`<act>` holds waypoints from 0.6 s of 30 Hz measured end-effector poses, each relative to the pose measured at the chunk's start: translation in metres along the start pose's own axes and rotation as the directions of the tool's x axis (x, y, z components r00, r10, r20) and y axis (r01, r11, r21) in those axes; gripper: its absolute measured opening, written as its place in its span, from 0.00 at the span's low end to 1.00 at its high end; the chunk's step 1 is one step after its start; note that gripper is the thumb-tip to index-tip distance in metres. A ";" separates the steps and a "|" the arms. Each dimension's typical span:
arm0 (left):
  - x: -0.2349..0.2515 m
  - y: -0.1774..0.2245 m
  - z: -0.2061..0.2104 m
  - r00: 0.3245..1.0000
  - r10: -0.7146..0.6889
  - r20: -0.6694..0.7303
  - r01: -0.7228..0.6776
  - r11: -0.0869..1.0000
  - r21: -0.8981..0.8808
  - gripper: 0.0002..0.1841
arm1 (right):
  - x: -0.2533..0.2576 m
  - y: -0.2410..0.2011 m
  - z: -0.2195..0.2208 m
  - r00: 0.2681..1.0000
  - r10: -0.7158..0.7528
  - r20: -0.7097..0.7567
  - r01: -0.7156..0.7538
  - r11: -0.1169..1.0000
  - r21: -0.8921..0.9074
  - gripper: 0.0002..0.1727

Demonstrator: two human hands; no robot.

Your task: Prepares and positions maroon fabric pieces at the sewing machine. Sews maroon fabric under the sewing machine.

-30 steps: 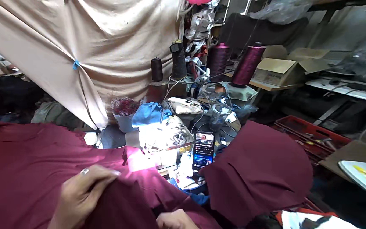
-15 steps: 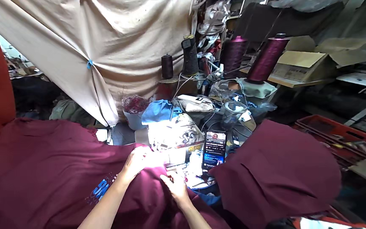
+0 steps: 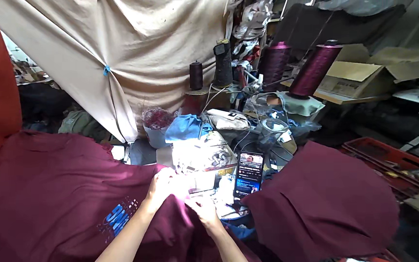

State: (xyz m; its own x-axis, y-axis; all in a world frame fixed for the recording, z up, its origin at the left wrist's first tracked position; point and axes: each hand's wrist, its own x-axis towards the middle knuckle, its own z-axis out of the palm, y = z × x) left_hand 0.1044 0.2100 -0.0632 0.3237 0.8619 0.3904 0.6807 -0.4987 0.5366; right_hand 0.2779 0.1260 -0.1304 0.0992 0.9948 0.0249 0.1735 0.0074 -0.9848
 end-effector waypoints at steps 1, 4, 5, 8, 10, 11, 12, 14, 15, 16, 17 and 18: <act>-0.004 0.000 0.001 0.999 0.022 -0.025 -0.022 1.000 -0.020 0.07 | -0.004 0.001 -0.001 1.000 0.020 0.021 -0.020 0.999 0.035 0.12; -0.014 -0.002 0.006 0.994 0.080 -0.079 -0.086 0.994 -0.071 0.05 | -0.018 0.005 -0.001 0.997 0.030 0.066 -0.037 0.994 0.102 0.12; -0.016 -0.002 0.007 0.993 0.085 -0.082 -0.092 0.993 -0.080 0.05 | -0.021 0.005 -0.001 0.996 0.031 0.078 -0.040 0.991 0.124 0.12; -0.016 0.002 0.007 0.996 0.051 -0.077 -0.059 0.994 -0.095 0.04 | -0.026 0.004 -0.001 0.995 0.043 0.095 -0.058 0.985 0.160 0.12; -0.013 0.005 0.006 0.997 0.020 -0.072 -0.028 0.994 -0.107 0.04 | -0.024 0.003 -0.002 0.996 0.027 0.087 -0.040 0.988 0.148 0.13; -0.010 0.006 0.005 0.998 -0.002 -0.064 -0.005 0.994 -0.109 0.04 | -0.022 0.002 -0.002 0.997 0.022 0.075 -0.033 0.989 0.147 0.12; -0.006 0.007 0.004 0.998 -0.030 -0.051 0.025 0.994 -0.107 0.04 | -0.020 -0.001 -0.002 0.997 0.026 0.067 -0.037 0.987 0.156 0.11; 0.002 0.009 0.001 0.993 -0.114 0.010 0.115 0.990 -0.084 0.07 | -0.016 -0.006 -0.001 0.998 0.056 0.043 -0.062 0.985 0.163 0.09; 0.006 0.011 0.000 0.988 -0.150 0.039 0.152 0.986 -0.067 0.08 | -0.013 -0.009 -0.001 0.998 0.060 0.033 -0.065 0.984 0.163 0.09; 0.009 0.011 -0.001 0.984 -0.168 0.053 0.170 0.984 -0.049 0.09 | -0.010 -0.011 -0.002 0.998 0.063 0.028 -0.067 0.985 0.162 0.09; 0.011 0.011 -0.001 0.985 -0.167 0.051 0.169 0.985 -0.034 0.09 | -0.008 -0.012 -0.002 0.998 0.055 0.020 -0.058 0.985 0.160 0.09; 0.013 0.010 0.000 0.984 -0.169 0.051 0.170 0.985 -0.023 0.09 | -0.006 -0.012 -0.002 0.999 0.042 0.020 -0.045 0.988 0.150 0.09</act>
State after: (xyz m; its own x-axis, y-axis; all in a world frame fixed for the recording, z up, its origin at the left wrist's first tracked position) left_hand 0.1153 0.2158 -0.0523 0.2371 0.9372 0.2557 0.7108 -0.3468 0.6119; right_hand 0.2769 0.1202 -0.1180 0.0869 0.9960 -0.0199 0.0197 -0.0217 -0.9996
